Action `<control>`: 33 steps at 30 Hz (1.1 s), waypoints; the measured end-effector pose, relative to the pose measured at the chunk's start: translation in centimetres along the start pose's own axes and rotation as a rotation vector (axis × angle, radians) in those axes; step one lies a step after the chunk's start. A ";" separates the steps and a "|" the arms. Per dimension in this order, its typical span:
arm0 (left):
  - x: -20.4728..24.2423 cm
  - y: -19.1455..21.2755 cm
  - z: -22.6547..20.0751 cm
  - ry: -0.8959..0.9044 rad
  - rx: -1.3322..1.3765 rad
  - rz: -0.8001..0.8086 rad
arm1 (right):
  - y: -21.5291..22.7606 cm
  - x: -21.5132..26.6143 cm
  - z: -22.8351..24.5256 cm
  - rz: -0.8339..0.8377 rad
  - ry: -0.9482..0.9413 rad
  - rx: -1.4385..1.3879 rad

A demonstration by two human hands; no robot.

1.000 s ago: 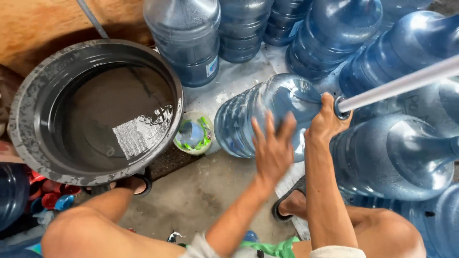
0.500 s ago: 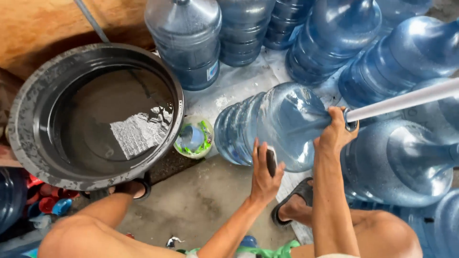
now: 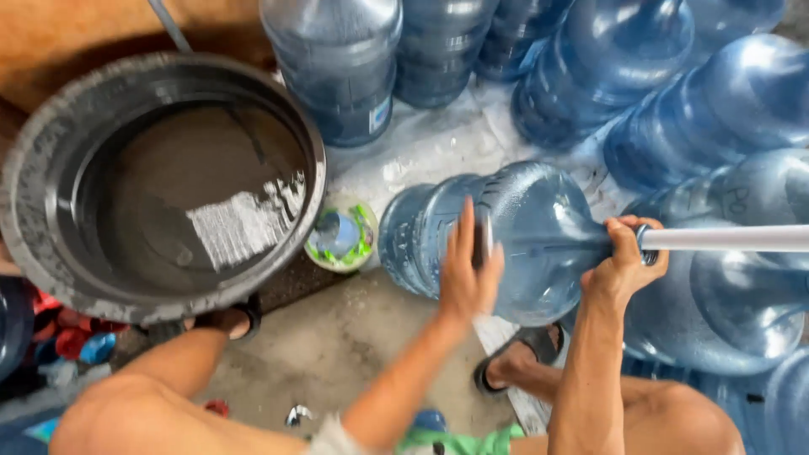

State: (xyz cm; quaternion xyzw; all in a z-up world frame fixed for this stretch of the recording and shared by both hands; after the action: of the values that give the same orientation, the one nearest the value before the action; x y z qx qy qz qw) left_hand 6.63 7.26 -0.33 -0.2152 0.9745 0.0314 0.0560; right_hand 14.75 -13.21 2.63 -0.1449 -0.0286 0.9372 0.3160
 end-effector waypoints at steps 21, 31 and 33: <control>-8.0 -0.8 10.6 0.086 -0.084 0.294 | 5.6 -3.2 -4.3 0.236 -0.099 -0.300; 2.8 5.9 13.6 0.261 0.340 -0.029 | 4.2 1.1 0.5 -0.136 -0.226 -0.055; 4.5 4.7 10.0 -0.019 0.004 0.041 | 4.5 0.3 -0.3 -0.279 -0.392 -0.201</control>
State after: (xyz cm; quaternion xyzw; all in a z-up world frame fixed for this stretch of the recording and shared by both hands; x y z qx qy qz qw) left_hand 1.53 10.49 -10.67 -0.1949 0.9781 0.0327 0.0652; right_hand 11.99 -16.57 1.56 0.0143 -0.2020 0.8871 0.4148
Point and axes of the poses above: each hand's wrist, its own x-axis away from the middle knuckle, its own y-axis out of the back of the hand, z = x × y, the point moved 5 cm from there along -x, towards the middle knuckle, and after that the axes turned 5 degrees about x, right-handed, at the moved point
